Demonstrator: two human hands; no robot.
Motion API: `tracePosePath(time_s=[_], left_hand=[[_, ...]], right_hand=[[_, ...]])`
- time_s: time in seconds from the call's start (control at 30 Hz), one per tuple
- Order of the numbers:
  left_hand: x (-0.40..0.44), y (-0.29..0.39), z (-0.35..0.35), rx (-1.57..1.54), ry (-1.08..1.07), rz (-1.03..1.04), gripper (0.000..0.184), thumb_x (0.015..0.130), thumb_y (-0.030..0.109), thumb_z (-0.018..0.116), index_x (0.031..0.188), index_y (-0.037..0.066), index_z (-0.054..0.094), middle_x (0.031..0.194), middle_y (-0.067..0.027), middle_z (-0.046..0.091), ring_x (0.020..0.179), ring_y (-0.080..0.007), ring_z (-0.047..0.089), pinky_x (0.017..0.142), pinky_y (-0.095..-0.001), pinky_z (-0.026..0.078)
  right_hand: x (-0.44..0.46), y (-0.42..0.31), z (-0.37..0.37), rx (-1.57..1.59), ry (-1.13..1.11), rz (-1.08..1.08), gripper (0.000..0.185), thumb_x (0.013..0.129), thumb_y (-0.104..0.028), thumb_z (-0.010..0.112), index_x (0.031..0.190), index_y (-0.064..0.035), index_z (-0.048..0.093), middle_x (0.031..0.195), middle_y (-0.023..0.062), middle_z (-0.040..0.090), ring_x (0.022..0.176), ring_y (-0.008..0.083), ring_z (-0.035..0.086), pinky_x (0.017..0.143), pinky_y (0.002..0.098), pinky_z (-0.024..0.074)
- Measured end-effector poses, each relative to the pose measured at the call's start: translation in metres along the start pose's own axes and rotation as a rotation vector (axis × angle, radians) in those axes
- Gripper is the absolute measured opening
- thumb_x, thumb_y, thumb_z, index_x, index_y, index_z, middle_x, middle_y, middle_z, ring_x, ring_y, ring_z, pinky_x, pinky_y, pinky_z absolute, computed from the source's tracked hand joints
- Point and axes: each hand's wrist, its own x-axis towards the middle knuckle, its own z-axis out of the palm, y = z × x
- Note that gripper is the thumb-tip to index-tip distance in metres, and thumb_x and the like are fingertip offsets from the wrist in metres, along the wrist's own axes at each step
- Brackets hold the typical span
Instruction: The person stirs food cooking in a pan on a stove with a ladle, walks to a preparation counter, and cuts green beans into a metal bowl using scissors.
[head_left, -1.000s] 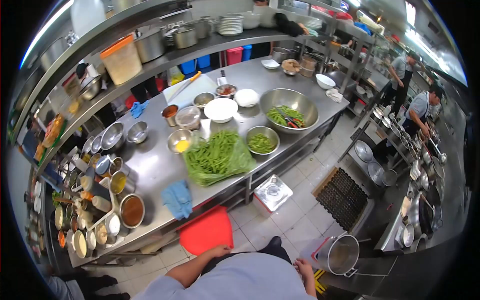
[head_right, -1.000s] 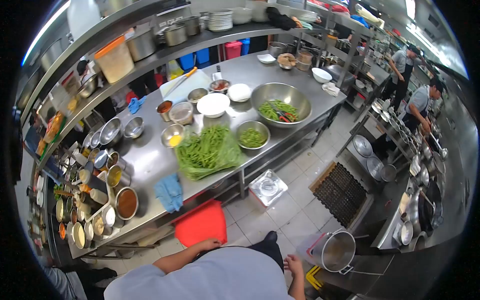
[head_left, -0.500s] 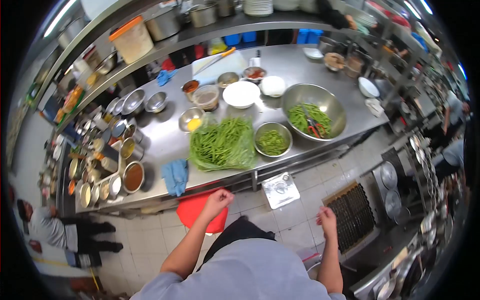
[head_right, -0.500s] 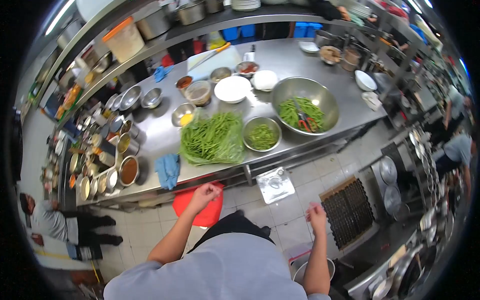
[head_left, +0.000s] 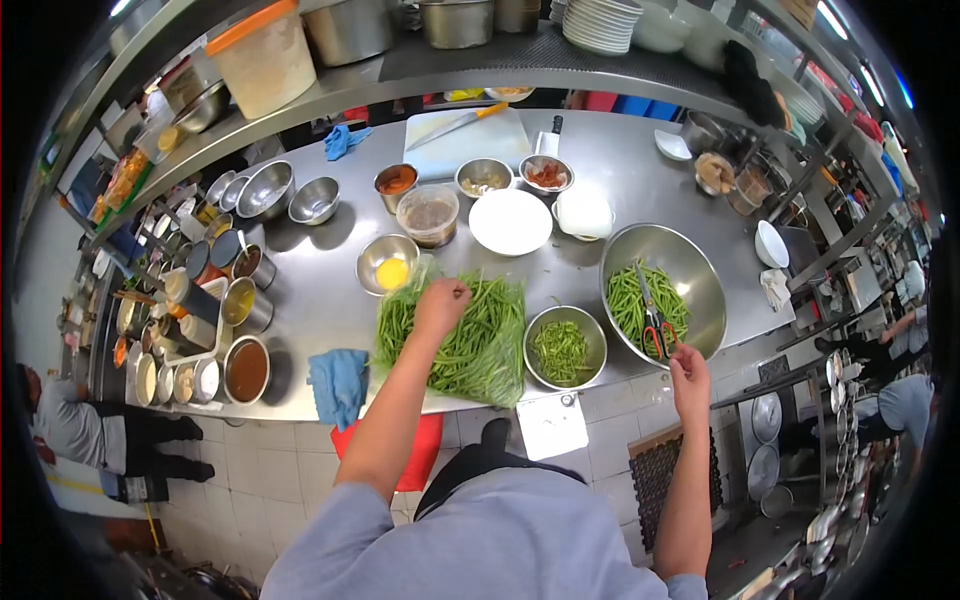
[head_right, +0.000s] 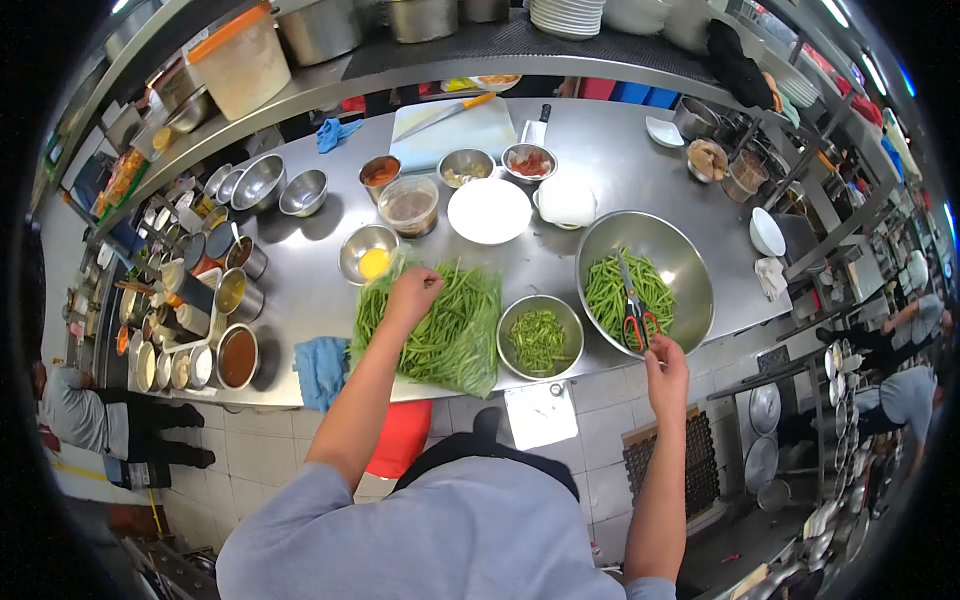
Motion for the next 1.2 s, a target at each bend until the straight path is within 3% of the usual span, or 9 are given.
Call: tracePosePath(time_s=[0.1, 0.2, 0.5, 0.67, 0.73, 0.83, 0.9, 1.0, 1.2], left_hand=[[0.021, 0.006, 0.023, 0.233, -0.206, -0.108, 0.032, 0.078, 0.033, 0.074, 0.092, 0.003, 0.07, 0.094, -0.0181, 0.068, 0.088, -0.0347, 0.065, 0.076, -0.0433, 0.051], [0.024, 0.016, 0.033, 0.306, -0.246, -0.16, 0.035, 0.077, 0.036, 0.074, 0.087, 0.004, 0.069, 0.09, -0.0179, 0.067, 0.085, -0.0355, 0.065, 0.074, -0.0448, 0.051], [0.003, 0.008, 0.046, 0.105, 0.015, -0.111, 0.02, 0.081, 0.022, 0.068, 0.088, 0.003, 0.067, 0.093, -0.0158, 0.064, 0.087, -0.0357, 0.061, 0.076, -0.0461, 0.05], [0.005, 0.011, 0.041, 0.138, 0.211, 0.064, 0.021, 0.085, 0.019, 0.066, 0.091, -0.001, 0.067, 0.085, -0.0133, 0.065, 0.079, -0.0291, 0.063, 0.072, -0.0403, 0.05], [0.006, 0.018, 0.037, -0.364, 0.171, -0.217, 0.021, 0.091, 0.019, 0.061, 0.094, -0.001, 0.067, 0.084, -0.0091, 0.065, 0.077, -0.0213, 0.063, 0.071, -0.0349, 0.049], [0.016, 0.03, 0.016, -0.887, 0.154, -0.327, 0.021, 0.095, 0.019, 0.058, 0.103, 0.0, 0.065, 0.084, -0.0079, 0.065, 0.08, -0.0201, 0.063, 0.073, -0.0314, 0.049], [0.019, 0.04, 0.003, -1.05, 0.127, -0.39, 0.023, 0.097, 0.017, 0.051, 0.111, 0.001, 0.06, 0.085, -0.0052, 0.062, 0.078, -0.0207, 0.062, 0.073, -0.0345, 0.049], [0.019, 0.057, -0.004, -1.411, -0.041, -0.489, 0.023, 0.097, 0.018, 0.046, 0.112, 0.003, 0.055, 0.081, -0.0047, 0.054, 0.071, -0.02, 0.057, 0.07, -0.0381, 0.048], [0.022, 0.099, 0.035, -1.378, -0.309, -0.545, 0.019, 0.096, 0.018, 0.048, 0.108, 0.005, 0.055, 0.08, -0.0034, 0.053, 0.064, -0.0167, 0.05, 0.059, -0.0308, 0.041]], right_hand=[[0.029, 0.006, 0.011, -0.115, -0.002, -0.003, 0.032, 0.084, -0.002, 0.066, 0.115, 0.0016, 0.059, 0.1, 0.0137, 0.063, 0.09, 0.022, 0.063, 0.078, 0.032, 0.0508], [0.055, 0.002, 0.024, -0.635, -0.04, -0.079, 0.033, 0.075, -0.006, 0.071, 0.107, -0.0008, 0.063, 0.104, 0.022, 0.062, 0.096, 0.0414, 0.06, 0.086, 0.0462, 0.0494], [0.085, 0.032, 0.032, -0.826, -0.166, 0.08, 0.043, 0.067, -0.015, 0.081, 0.102, -0.0046, 0.058, 0.103, 0.0202, 0.063, 0.098, 0.0404, 0.061, 0.085, 0.0465, 0.0499], [0.093, 0.034, 0.033, -0.862, -0.188, 0.176, 0.057, 0.068, -0.016, 0.08, 0.115, -0.004, 0.05, 0.105, 0.0239, 0.065, 0.1, 0.0411, 0.062, 0.085, 0.048, 0.0503], [0.096, 0.04, 0.034, -0.876, -0.21, 0.188, 0.059, 0.073, -0.014, 0.074, 0.122, -0.0039, 0.043, 0.104, 0.0259, 0.065, 0.098, 0.0429, 0.063, 0.082, 0.0493, 0.0504], [0.099, 0.053, 0.025, -0.67, -0.197, 0.142, 0.059, 0.075, -0.012, 0.069, 0.126, -0.0037, 0.042, 0.103, 0.0274, 0.064, 0.097, 0.0445, 0.063, 0.081, 0.0491, 0.0504], [0.097, 0.045, 0.014, -0.671, -0.225, 0.182, 0.064, 0.075, -0.008, 0.065, 0.134, -0.002, 0.042, 0.102, 0.0234, 0.066, 0.093, 0.0367, 0.066, 0.079, 0.042, 0.051], [0.088, 0.029, -0.006, -0.09, -0.185, 0.405, 0.062, 0.078, -0.004, 0.067, 0.137, -0.0022, 0.047, 0.093, 0.0066, 0.062, 0.078, 0.0123, 0.054, 0.067, 0.025, 0.0433], [0.029, -0.026, -0.016, 0.083, -0.25, 0.347, 0.063, 0.083, 0.0, 0.064, 0.142, -0.0052, 0.042, 0.099, 0.0027, 0.063, 0.083, 0.0112, 0.058, 0.074, 0.0238, 0.0449]])
